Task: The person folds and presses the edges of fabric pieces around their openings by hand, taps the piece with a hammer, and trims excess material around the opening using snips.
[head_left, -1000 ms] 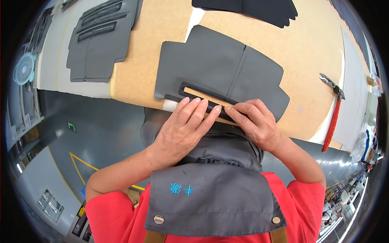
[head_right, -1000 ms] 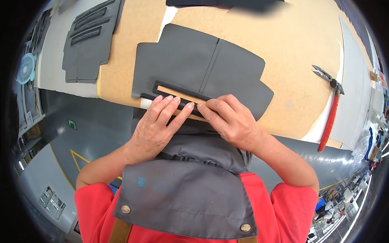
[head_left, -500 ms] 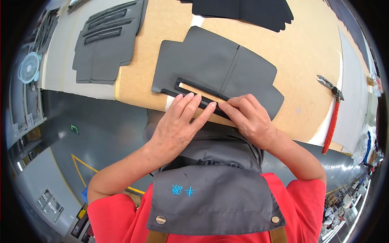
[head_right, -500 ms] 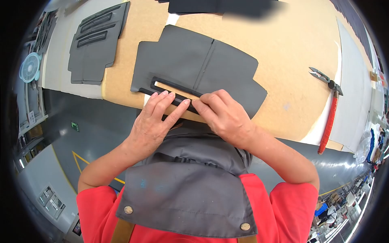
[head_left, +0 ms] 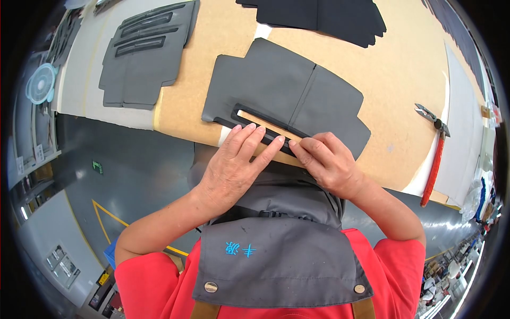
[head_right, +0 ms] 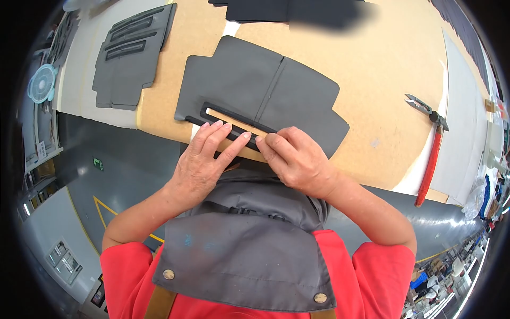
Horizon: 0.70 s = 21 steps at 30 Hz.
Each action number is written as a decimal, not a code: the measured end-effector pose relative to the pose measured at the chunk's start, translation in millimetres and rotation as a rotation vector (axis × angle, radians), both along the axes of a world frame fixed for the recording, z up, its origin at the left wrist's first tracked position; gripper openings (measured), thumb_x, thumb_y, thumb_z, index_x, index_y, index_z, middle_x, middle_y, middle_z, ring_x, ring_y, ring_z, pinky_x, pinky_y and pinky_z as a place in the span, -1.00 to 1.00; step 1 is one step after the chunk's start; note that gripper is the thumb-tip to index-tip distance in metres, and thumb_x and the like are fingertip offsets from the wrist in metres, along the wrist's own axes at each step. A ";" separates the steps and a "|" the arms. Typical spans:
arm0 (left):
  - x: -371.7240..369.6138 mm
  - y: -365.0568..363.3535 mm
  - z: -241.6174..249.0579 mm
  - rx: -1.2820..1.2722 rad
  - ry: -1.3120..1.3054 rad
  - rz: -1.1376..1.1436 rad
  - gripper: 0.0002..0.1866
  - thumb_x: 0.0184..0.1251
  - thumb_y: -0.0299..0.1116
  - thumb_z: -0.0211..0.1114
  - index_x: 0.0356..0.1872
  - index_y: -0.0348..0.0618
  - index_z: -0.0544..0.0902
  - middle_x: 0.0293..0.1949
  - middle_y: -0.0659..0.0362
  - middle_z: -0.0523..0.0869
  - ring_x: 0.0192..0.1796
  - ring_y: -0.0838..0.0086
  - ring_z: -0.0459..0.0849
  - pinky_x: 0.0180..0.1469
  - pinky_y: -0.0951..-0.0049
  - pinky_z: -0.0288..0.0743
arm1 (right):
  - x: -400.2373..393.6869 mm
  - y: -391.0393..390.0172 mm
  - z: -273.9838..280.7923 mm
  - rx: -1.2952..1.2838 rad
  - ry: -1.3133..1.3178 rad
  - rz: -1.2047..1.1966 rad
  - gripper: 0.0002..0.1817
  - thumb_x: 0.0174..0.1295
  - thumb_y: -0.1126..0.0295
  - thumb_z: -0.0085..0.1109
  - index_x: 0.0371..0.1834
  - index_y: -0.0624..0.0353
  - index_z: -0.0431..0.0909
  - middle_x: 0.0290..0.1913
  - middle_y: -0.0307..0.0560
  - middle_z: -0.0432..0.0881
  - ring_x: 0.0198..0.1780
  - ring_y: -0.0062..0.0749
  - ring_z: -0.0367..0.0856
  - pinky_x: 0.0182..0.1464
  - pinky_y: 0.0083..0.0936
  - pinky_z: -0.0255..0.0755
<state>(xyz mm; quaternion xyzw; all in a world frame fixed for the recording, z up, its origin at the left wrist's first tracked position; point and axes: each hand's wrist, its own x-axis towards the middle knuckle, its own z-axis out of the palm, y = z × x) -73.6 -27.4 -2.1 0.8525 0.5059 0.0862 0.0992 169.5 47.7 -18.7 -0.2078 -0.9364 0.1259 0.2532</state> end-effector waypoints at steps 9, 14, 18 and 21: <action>6.4 4.4 3.9 0.117 0.053 0.026 -0.35 0.19 -0.56 0.32 0.39 -0.06 0.56 0.28 0.05 0.50 0.36 0.17 0.48 0.47 0.13 0.45 | -2.9 7.6 1.7 -0.168 0.019 -0.051 -0.60 0.05 0.54 0.28 0.02 0.36 0.67 -0.12 -0.01 0.60 -0.15 -0.22 0.60 -0.12 -0.42 0.58; 14.7 1.5 6.8 0.056 0.046 0.032 -0.36 0.19 -0.56 0.30 0.39 -0.10 0.56 0.25 0.06 0.54 0.33 0.22 0.53 0.46 0.17 0.45 | 0.8 4.5 1.3 -0.147 0.056 -0.062 -0.55 -0.07 0.64 0.35 0.00 0.28 0.71 -0.18 -0.09 0.62 -0.23 -0.25 0.60 -0.24 -0.39 0.56; 15.7 -0.9 5.4 0.044 -0.021 0.040 -0.37 0.20 -0.56 0.30 0.38 -0.16 0.55 0.24 0.07 0.55 0.32 0.22 0.54 0.44 0.20 0.46 | -2.2 3.2 1.6 -0.032 0.047 -0.031 -0.55 -0.11 0.66 0.42 -0.04 0.26 0.72 -0.24 -0.13 0.63 -0.26 -0.26 0.58 -0.29 -0.40 0.52; 17.8 -0.1 6.7 0.072 0.034 0.030 -0.37 0.19 -0.55 0.31 0.38 -0.20 0.56 0.23 0.07 0.55 0.33 0.22 0.53 0.42 0.22 0.47 | 0.0 3.8 -3.0 -0.100 0.101 -0.079 -0.57 -0.12 0.66 0.45 -0.07 0.24 0.72 -0.26 -0.14 0.63 -0.28 -0.27 0.57 -0.30 -0.42 0.50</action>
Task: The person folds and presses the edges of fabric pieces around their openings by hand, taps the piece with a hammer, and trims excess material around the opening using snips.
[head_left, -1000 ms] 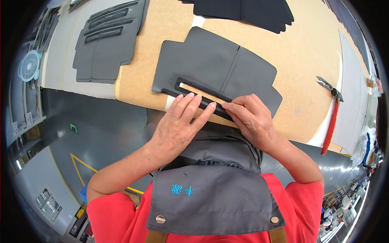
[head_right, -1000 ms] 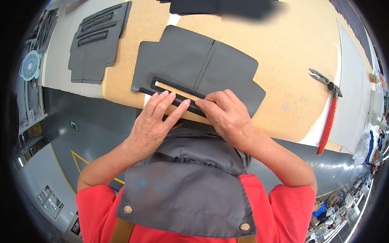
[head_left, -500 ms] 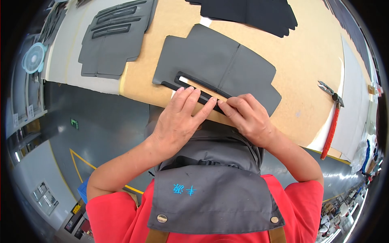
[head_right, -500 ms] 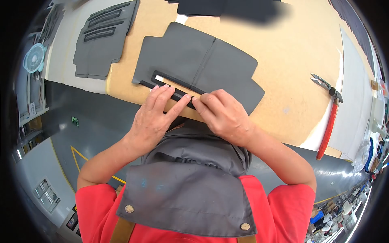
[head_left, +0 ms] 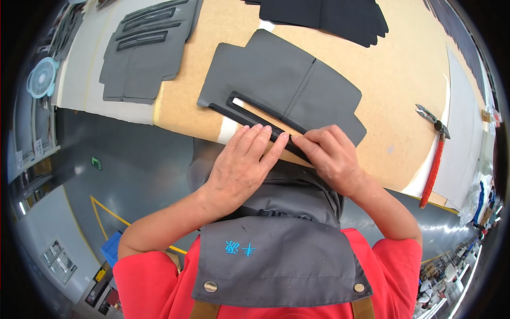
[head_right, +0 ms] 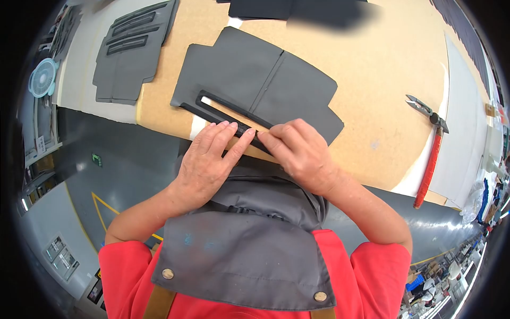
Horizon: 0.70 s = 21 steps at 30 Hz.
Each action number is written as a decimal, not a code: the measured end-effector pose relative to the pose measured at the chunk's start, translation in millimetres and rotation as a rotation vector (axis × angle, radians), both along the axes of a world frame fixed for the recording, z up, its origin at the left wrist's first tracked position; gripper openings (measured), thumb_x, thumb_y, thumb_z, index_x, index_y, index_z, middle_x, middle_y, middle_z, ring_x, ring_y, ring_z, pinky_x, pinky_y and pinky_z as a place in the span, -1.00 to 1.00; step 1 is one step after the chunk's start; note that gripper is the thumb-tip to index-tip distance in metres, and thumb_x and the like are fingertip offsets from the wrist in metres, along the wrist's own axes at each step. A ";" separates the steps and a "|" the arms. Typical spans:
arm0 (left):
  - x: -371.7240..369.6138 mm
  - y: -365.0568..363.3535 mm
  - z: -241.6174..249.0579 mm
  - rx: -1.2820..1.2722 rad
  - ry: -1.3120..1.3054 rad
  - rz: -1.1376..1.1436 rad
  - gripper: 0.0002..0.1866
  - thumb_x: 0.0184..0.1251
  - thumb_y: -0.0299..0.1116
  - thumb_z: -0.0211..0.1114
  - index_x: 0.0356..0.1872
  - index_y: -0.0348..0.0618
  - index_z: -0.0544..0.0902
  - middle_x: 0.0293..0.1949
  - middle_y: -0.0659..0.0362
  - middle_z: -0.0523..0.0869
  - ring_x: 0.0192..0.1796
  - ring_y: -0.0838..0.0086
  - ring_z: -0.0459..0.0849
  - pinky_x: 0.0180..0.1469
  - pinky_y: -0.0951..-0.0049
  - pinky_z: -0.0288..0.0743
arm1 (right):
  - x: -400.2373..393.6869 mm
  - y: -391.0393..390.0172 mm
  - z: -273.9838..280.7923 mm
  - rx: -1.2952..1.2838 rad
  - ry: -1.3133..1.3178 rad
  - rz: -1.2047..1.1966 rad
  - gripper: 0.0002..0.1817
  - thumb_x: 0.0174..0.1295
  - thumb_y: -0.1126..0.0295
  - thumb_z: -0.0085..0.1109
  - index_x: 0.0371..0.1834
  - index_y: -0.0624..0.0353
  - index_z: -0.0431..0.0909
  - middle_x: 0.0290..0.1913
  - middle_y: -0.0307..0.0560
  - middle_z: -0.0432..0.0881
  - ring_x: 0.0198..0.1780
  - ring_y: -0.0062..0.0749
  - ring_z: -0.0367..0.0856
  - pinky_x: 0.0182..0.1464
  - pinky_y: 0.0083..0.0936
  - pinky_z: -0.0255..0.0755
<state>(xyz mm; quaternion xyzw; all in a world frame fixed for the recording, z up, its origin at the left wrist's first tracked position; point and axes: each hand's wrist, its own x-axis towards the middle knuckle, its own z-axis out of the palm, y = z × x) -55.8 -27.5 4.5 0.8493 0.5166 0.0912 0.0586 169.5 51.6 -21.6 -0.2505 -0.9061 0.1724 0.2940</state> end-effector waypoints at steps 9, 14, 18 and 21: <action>4.7 14.4 -2.0 -0.017 -0.102 -0.005 -0.38 0.19 -0.58 0.30 0.37 -0.22 0.56 0.21 0.07 0.54 0.33 0.20 0.52 0.38 0.23 0.49 | 5.6 13.6 1.8 0.068 -0.079 -0.002 -0.61 -0.03 0.56 0.29 -0.04 0.27 0.68 -0.19 -0.10 0.61 -0.20 -0.27 0.58 -0.20 -0.41 0.55; 8.4 11.8 -3.4 -0.016 -0.087 -0.008 -0.40 0.21 -0.56 0.29 0.36 -0.26 0.55 0.22 0.06 0.54 0.34 0.20 0.52 0.40 0.21 0.47 | 7.1 13.1 3.4 0.174 -0.120 0.056 -0.61 0.00 0.53 0.28 -0.02 0.29 0.69 -0.17 -0.08 0.61 -0.18 -0.25 0.60 -0.15 -0.43 0.57; 14.0 13.1 -0.2 -0.006 -0.086 -0.021 -0.41 0.23 -0.54 0.28 0.36 -0.28 0.55 0.26 0.06 0.53 0.36 0.21 0.51 0.44 0.21 0.44 | 10.0 15.5 -2.2 0.009 -0.047 0.012 -0.64 0.00 0.52 0.29 -0.05 0.28 0.70 -0.17 -0.09 0.61 -0.19 -0.26 0.59 -0.17 -0.44 0.57; 16.0 10.4 -0.6 -0.046 -0.080 -0.019 -0.41 0.25 -0.54 0.27 0.37 -0.30 0.53 0.28 0.05 0.53 0.36 0.21 0.51 0.45 0.21 0.43 | 11.8 9.4 -3.3 -0.093 -0.028 -0.047 -0.63 -0.01 0.53 0.31 -0.05 0.28 0.70 -0.18 -0.09 0.61 -0.19 -0.25 0.59 -0.17 -0.44 0.57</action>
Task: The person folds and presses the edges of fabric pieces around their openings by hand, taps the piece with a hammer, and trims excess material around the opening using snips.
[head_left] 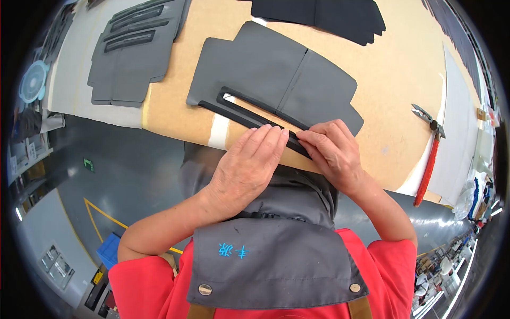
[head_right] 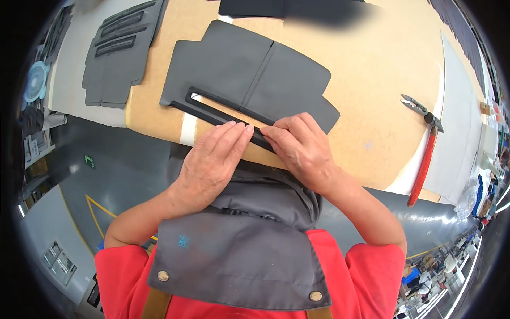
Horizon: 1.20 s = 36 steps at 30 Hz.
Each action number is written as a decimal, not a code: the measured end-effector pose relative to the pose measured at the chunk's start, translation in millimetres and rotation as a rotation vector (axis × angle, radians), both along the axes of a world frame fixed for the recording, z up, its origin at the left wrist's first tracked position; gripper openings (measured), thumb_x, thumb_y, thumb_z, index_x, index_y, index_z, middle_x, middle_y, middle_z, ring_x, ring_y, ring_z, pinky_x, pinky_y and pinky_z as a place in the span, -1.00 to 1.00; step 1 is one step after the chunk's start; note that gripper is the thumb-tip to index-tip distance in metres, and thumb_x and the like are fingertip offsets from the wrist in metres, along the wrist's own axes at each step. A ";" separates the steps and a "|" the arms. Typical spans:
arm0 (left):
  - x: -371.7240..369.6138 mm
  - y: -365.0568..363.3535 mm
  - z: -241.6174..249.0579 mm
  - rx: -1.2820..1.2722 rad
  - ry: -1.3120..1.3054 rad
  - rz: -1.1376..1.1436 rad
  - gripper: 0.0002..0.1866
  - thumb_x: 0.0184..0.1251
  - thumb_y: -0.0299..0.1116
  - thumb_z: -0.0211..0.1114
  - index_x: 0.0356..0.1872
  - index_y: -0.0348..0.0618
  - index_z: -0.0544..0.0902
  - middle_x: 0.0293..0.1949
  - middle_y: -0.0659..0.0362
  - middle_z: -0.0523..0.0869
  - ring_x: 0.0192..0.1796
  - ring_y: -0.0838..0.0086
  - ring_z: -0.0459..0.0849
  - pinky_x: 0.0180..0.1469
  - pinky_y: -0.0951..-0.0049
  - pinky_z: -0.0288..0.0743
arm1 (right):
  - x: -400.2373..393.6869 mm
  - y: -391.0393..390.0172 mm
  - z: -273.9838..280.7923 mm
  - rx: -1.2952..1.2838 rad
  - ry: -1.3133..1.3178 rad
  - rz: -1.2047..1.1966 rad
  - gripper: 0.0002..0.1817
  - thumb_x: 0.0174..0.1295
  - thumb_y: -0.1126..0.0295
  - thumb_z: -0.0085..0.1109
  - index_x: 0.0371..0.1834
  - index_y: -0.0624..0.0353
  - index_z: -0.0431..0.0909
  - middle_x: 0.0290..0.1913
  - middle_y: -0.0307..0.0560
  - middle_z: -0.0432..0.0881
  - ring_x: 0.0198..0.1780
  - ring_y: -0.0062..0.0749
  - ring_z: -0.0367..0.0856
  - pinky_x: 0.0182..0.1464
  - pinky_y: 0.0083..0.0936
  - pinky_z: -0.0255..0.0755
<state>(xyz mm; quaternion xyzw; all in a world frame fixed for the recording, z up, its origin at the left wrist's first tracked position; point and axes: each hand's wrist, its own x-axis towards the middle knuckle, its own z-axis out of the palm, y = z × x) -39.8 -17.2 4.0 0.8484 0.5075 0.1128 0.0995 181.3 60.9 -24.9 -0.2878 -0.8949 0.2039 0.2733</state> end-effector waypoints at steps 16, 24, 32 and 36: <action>8.8 -1.0 -1.1 -0.006 -0.013 -0.002 -0.41 0.24 -0.53 0.27 0.37 -0.29 0.53 0.25 0.02 0.56 0.36 0.21 0.52 0.45 0.24 0.43 | 2.6 -1.4 5.6 -0.070 0.043 -0.072 -0.71 -0.04 0.60 0.51 -0.22 0.20 0.66 -0.26 -0.16 0.61 -0.25 -0.26 0.55 -0.23 -0.40 0.48; 9.3 -2.5 -4.8 -0.005 -0.052 0.017 -0.39 0.23 -0.52 0.27 0.38 -0.19 0.55 0.24 0.03 0.56 0.34 0.19 0.54 0.45 0.21 0.45 | 4.1 -2.4 0.5 0.190 -0.089 0.010 -0.74 -0.01 0.50 0.46 -0.21 0.19 0.67 -0.18 -0.19 0.62 -0.19 -0.30 0.54 -0.18 -0.40 0.44; 13.1 -0.6 -3.5 0.015 -0.020 0.002 -0.42 0.27 -0.50 0.25 0.37 -0.24 0.55 0.26 0.02 0.54 0.35 0.18 0.53 0.44 0.17 0.44 | 14.2 -1.9 8.3 -0.056 -0.013 -0.155 -0.70 -0.01 0.48 0.52 -0.18 0.06 0.70 -0.23 -0.24 0.62 -0.18 -0.30 0.51 -0.12 -0.37 0.36; 13.7 0.0 -3.3 -0.008 -0.035 -0.035 -0.45 0.30 -0.50 0.25 0.36 -0.32 0.54 0.25 0.03 0.55 0.36 0.20 0.53 0.46 0.18 0.43 | 11.9 -6.9 10.4 -0.101 -0.068 -0.168 -0.74 0.03 0.51 0.55 -0.22 0.09 0.70 -0.26 -0.22 0.62 -0.19 -0.28 0.49 -0.15 -0.38 0.33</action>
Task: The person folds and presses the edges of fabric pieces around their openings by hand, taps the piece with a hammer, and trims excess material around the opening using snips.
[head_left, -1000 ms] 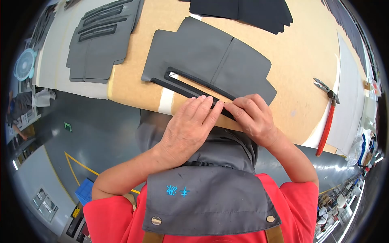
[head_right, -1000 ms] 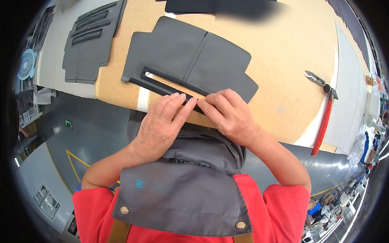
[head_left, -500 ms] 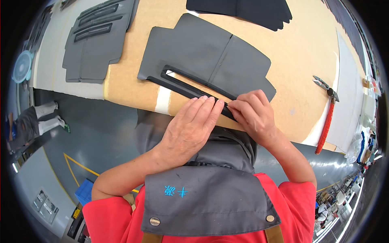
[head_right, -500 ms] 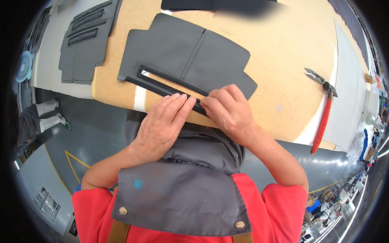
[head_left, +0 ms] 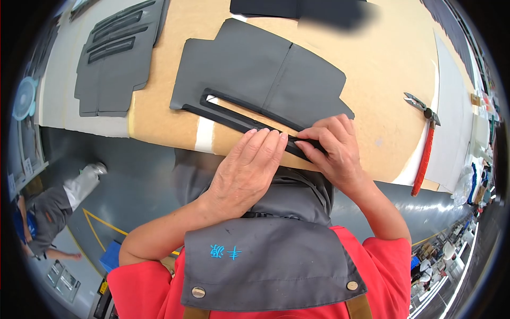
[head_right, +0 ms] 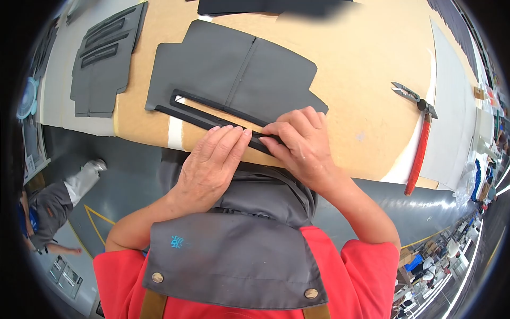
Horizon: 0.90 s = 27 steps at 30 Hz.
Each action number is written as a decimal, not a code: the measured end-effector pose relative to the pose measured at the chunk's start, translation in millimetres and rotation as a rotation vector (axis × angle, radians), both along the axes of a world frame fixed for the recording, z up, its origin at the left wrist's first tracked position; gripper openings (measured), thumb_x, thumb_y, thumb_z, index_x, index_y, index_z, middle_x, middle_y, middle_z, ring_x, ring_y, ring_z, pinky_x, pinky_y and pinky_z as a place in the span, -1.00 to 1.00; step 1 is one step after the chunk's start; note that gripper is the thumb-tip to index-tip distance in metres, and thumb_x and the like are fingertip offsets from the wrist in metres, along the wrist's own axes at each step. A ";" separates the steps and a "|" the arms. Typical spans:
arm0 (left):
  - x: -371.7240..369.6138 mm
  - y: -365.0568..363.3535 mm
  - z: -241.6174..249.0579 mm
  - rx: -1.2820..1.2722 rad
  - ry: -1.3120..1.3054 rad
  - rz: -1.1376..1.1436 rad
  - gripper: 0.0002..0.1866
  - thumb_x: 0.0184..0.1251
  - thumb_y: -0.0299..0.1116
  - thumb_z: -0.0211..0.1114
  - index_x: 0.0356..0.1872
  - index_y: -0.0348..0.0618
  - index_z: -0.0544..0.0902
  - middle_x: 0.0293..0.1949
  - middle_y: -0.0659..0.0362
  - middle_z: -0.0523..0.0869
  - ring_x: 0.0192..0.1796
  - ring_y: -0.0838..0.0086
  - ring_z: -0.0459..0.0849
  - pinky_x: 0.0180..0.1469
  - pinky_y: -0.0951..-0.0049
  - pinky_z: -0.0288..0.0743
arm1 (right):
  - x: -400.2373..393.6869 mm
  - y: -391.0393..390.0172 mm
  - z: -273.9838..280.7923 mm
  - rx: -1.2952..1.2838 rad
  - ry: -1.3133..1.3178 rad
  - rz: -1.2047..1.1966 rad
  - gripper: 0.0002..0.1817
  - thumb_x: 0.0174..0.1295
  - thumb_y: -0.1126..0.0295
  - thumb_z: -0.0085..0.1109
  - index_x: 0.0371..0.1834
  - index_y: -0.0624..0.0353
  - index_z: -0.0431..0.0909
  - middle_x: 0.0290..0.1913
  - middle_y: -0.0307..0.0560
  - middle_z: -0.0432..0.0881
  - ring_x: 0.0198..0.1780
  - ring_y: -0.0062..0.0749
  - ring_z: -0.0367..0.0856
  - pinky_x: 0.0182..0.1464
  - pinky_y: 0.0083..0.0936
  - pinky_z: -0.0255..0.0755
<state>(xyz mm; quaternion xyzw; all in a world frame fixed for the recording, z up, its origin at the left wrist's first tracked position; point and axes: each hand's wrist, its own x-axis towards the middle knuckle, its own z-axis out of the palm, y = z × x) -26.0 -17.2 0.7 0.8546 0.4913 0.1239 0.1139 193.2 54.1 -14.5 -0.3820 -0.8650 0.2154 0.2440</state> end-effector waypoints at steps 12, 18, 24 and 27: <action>0.2 -0.6 -4.5 0.014 -0.073 0.029 -0.44 0.27 -0.54 0.26 0.36 -0.25 0.57 0.22 0.01 0.56 0.32 0.18 0.57 0.45 0.15 0.47 | -5.3 -0.2 -7.5 0.319 -0.073 0.067 -0.75 -0.03 0.42 0.50 -0.26 0.00 0.67 -0.23 -0.35 0.57 -0.21 -0.43 0.49 -0.16 -0.42 0.21; 1.3 0.3 -3.1 -0.007 -0.075 0.029 -0.44 0.27 -0.53 0.27 0.36 -0.20 0.58 0.20 0.01 0.56 0.31 0.17 0.56 0.45 0.14 0.47 | -1.6 0.9 -8.0 0.290 -0.081 0.085 -0.75 0.00 0.42 0.49 -0.23 -0.02 0.68 -0.21 -0.35 0.58 -0.19 -0.43 0.51 -0.11 -0.43 0.23; 3.7 0.6 -2.4 0.032 -0.038 0.008 -0.48 0.28 -0.50 0.27 0.32 -0.27 0.60 0.23 0.02 0.56 0.34 0.19 0.55 0.45 0.16 0.48 | 10.0 -1.8 -1.4 0.001 -0.017 -0.056 -0.74 0.01 0.46 0.53 -0.23 -0.06 0.70 -0.26 -0.37 0.62 -0.20 -0.40 0.51 -0.11 -0.42 0.23; 5.0 0.1 -3.6 0.013 -0.034 -0.009 -0.49 0.29 -0.50 0.26 0.30 -0.32 0.60 0.24 0.03 0.57 0.34 0.21 0.55 0.44 0.18 0.48 | 3.6 -5.2 -2.1 0.024 -0.007 -0.054 -0.75 0.01 0.46 0.54 -0.25 -0.05 0.70 -0.28 -0.38 0.62 -0.22 -0.41 0.51 -0.12 -0.42 0.22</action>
